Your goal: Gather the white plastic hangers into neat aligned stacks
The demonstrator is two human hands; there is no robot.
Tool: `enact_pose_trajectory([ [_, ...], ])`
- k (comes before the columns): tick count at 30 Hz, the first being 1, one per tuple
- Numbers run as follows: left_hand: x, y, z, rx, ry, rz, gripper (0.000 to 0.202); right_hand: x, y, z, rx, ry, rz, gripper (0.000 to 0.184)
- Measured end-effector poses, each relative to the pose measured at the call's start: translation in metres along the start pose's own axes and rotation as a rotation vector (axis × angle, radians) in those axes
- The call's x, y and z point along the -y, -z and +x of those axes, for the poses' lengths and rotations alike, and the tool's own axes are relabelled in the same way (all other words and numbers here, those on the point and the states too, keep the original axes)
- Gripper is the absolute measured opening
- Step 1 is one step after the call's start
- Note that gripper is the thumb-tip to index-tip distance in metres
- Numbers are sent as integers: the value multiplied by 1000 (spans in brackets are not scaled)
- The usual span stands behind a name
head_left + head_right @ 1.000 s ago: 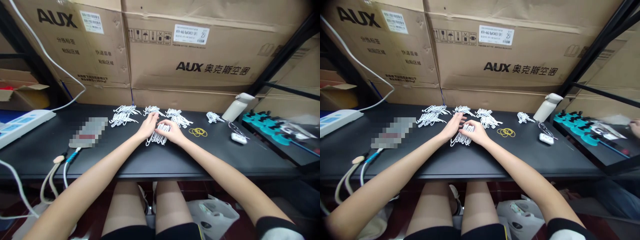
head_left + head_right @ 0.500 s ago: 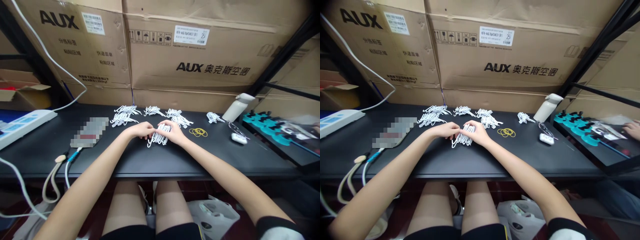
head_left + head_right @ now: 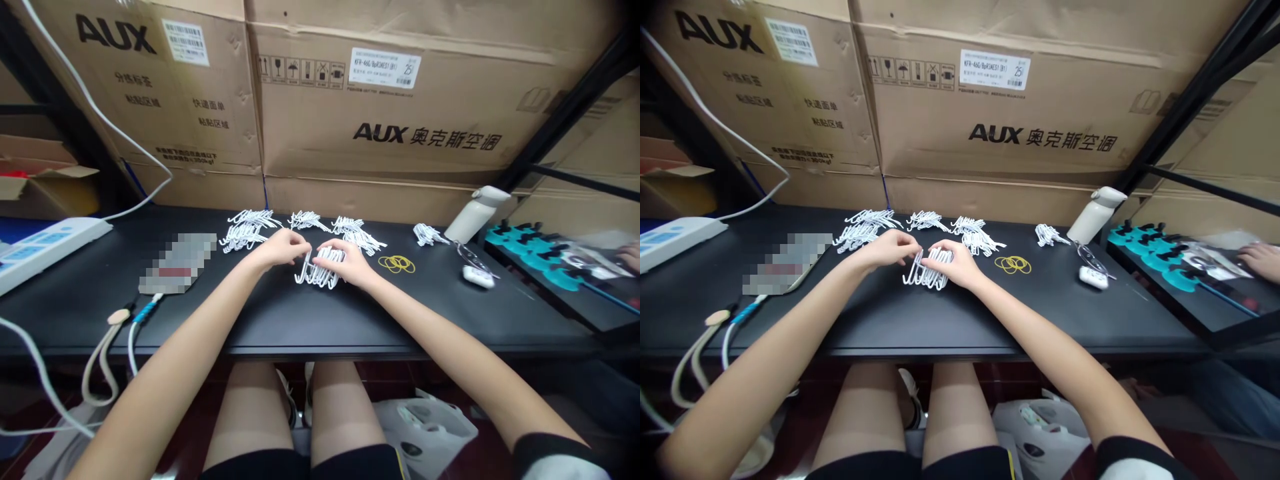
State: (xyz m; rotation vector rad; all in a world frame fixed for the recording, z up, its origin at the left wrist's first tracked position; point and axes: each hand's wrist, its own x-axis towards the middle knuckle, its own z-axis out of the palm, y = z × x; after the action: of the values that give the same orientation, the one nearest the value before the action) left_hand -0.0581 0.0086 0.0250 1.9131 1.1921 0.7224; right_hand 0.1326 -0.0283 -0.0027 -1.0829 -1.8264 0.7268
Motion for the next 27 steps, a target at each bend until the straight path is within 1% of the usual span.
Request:
enact_pose_trajectory([
  [2, -2, 2, 1, -109, -21, -41, 18, 0, 1, 0, 5, -1, 6, 33],
  [3, -3, 3, 1, -129, -32, -61, 18, 0, 1, 1, 2, -1, 6, 32],
  [5, -5, 4, 1, -93, -50, -92, 19, 0, 2, 1, -10, -7, 6, 31],
  [8, -6, 4, -1, 19, -63, -105, 22, 0, 1, 1, -16, -10, 5, 30],
  [11, -7, 2, -3, 62, -56, -159, 24, -1, 0, 1, -28, -8, 2, 30],
  [14, -8, 0, -4, 89, -17, -240, 28, -3, 0, 1, -48, -12, 5, 32],
  [17, -8, -4, -4, 96, 9, -294, 32, -5, -1, 1, -70, -7, 6, 34],
  [21, -7, -9, -3, 93, 7, -358, 33, -5, -1, 1, -58, -3, 25, 37],
  [24, -8, -12, -4, 79, 9, -391, 34, -3, -1, 0, -72, -20, 59, 35],
  [27, -10, -15, -4, 50, 37, -426, 37, -2, -1, 1, -93, -4, 58, 32],
])
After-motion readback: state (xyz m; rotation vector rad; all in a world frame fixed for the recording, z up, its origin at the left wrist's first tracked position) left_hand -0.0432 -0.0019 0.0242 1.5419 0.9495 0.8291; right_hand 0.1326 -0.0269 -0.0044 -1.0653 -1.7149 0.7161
